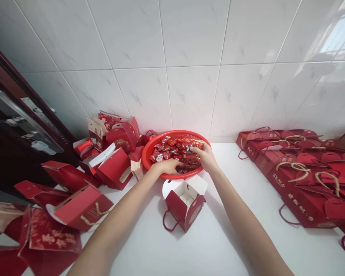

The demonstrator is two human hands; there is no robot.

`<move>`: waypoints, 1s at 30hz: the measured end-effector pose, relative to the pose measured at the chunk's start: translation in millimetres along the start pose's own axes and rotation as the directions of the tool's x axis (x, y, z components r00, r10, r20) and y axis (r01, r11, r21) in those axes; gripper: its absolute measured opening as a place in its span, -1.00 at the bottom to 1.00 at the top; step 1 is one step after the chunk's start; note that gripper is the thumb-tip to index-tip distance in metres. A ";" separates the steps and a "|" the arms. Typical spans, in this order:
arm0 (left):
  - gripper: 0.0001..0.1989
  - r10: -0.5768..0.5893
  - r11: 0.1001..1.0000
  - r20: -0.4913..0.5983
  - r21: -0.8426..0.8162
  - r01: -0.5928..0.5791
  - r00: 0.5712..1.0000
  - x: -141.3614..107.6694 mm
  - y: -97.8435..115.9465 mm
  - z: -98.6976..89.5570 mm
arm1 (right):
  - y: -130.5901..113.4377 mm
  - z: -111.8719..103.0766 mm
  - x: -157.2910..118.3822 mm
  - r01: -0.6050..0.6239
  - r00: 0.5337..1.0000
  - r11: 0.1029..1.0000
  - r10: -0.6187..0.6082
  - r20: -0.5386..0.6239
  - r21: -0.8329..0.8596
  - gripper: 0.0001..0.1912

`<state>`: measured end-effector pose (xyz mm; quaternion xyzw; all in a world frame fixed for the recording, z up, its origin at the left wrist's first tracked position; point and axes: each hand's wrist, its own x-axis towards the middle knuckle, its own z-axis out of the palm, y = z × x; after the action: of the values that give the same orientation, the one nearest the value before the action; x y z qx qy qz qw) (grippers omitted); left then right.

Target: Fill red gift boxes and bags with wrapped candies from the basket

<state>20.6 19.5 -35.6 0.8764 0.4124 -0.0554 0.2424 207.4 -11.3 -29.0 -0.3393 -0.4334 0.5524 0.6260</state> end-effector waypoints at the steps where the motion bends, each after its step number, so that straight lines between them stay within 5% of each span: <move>1: -0.58 -0.006 1.000 0.018 0.014 0.005 1.000 0.7 -0.5 -0.1 | 0.4 -0.1 0.3 -0.002 1.000 1.000 0.002 -0.003 -0.005 -0.63; 9: -0.79 0.019 0.995 -0.043 -0.098 -0.023 0.999 -4.4 2.0 -4.2 | 3.9 -1.3 3.2 -0.005 1.000 1.000 0.005 -0.008 0.008 -0.61; 13: -0.68 0.019 0.928 -0.234 -0.358 -0.104 0.972 -9.8 2.8 -5.5 | 3.9 -1.7 3.0 0.022 1.000 1.000 -0.022 -0.002 0.008 -0.65; 17: -0.70 -0.125 0.806 -0.394 -0.575 -0.139 0.910 -9.4 0.2 -5.0 | 3.9 -2.0 3.2 0.019 1.000 1.000 -0.020 0.020 0.021 -0.64; 21: -0.73 -0.318 0.674 -0.396 -0.733 -0.089 0.861 -6.4 -0.7 -3.3 | 3.9 -1.6 2.9 0.020 1.000 0.999 -0.020 0.013 0.029 -0.64; 30: -0.64 -0.487 0.558 -0.437 -0.822 -0.116 0.756 -4.3 -2.4 -4.1 | 2.9 -1.7 2.4 0.014 1.000 1.000 -0.014 0.002 0.020 -0.63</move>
<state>15.6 19.7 -31.6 0.5784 0.5421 0.4047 0.4559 207.8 -8.3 -31.9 -0.3296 -0.4309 0.5526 0.6327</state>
